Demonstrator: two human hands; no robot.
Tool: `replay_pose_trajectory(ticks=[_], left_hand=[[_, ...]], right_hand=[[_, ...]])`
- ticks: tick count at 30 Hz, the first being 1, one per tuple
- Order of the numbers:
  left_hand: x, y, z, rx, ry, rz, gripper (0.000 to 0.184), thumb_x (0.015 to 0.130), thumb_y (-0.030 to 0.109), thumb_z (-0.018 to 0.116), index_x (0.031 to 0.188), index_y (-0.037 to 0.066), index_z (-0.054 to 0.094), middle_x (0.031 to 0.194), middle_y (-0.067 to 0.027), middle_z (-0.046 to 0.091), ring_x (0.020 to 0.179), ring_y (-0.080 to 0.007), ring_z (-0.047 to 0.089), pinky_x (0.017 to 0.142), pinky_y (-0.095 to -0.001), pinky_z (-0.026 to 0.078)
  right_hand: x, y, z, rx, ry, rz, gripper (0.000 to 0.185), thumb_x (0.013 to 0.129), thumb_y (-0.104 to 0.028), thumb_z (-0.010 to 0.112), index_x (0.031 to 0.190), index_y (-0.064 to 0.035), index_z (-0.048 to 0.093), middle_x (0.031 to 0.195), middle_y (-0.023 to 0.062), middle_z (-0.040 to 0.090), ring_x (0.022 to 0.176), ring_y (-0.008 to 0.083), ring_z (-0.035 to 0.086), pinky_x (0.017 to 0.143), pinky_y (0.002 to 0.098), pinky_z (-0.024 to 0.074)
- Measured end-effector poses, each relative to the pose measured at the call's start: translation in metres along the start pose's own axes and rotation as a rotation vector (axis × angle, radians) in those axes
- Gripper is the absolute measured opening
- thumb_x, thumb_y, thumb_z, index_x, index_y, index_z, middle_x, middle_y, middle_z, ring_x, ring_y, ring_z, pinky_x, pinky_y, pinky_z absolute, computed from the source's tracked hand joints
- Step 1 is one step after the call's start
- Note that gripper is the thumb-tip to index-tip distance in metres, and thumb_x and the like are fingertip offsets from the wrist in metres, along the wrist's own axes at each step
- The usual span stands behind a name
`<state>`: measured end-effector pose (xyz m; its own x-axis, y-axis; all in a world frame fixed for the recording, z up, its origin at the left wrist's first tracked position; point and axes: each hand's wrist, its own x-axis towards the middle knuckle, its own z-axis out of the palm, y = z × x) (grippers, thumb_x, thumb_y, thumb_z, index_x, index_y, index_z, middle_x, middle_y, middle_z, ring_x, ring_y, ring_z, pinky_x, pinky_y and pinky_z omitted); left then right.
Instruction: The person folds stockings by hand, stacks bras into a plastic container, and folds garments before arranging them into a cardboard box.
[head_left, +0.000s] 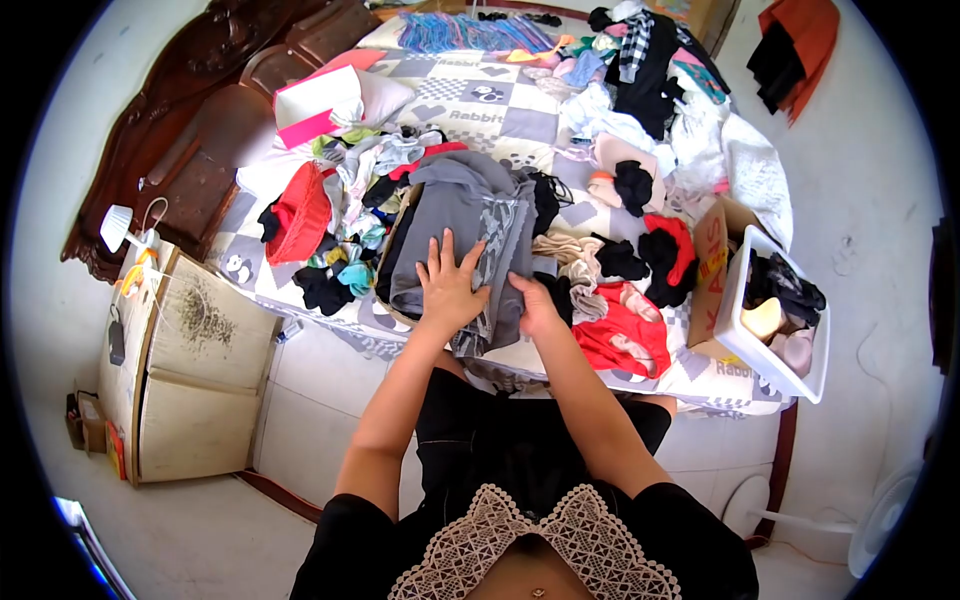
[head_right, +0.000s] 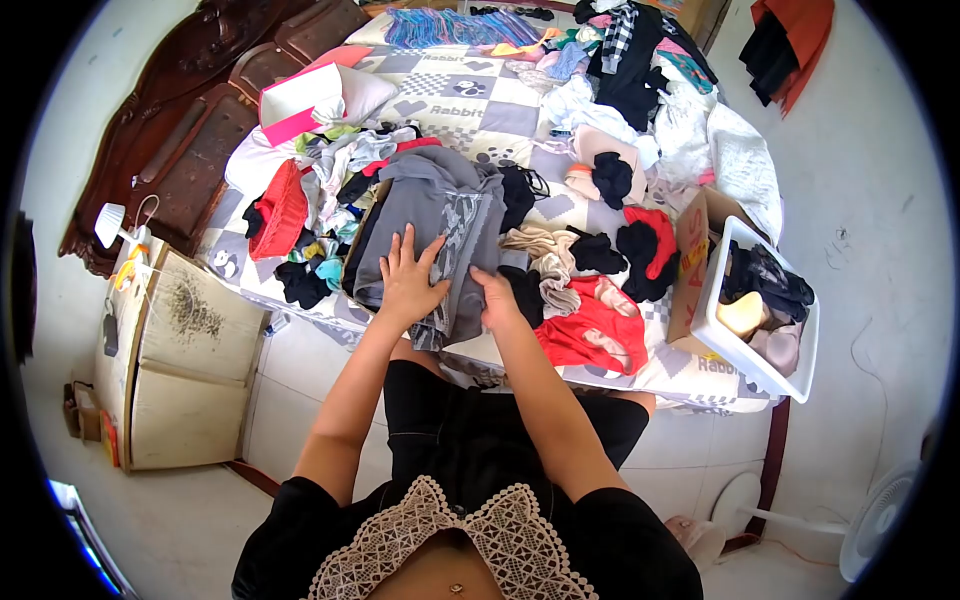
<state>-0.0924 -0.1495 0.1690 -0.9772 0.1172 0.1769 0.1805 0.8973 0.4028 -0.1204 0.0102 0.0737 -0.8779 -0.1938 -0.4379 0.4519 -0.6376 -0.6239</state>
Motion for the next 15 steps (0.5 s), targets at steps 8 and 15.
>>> replay_pose_trajectory(ticks=[8,15], left_hand=[[-0.006,-0.028,-0.015,-0.578,-0.2,-0.002,0.046,0.081,0.019,0.052,0.126,0.011,0.052,0.138,-0.0156,0.041,0.131,-0.0283,0.033,0.108,-0.0506,0.021],[-0.009,-0.047,-0.045,-0.802,0.13,-0.408,0.068,0.088,0.047,0.054,0.135,0.0,0.035,0.13,-0.0178,0.045,0.121,-0.0269,0.043,0.102,-0.0355,0.032]], right_hand=[[-0.043,-0.046,0.113,-0.799,-0.127,-0.752,0.047,0.085,-0.01,0.062,0.126,0.0041,0.046,0.111,0.0093,0.059,0.096,0.0152,0.057,0.084,0.0259,0.0448],[-0.022,-0.019,0.128,-0.696,-0.451,-0.249,0.035,0.09,-0.015,0.055,0.119,0.0062,0.053,0.113,0.0123,0.057,0.104,0.0173,0.057,0.089,0.0292,0.0473]])
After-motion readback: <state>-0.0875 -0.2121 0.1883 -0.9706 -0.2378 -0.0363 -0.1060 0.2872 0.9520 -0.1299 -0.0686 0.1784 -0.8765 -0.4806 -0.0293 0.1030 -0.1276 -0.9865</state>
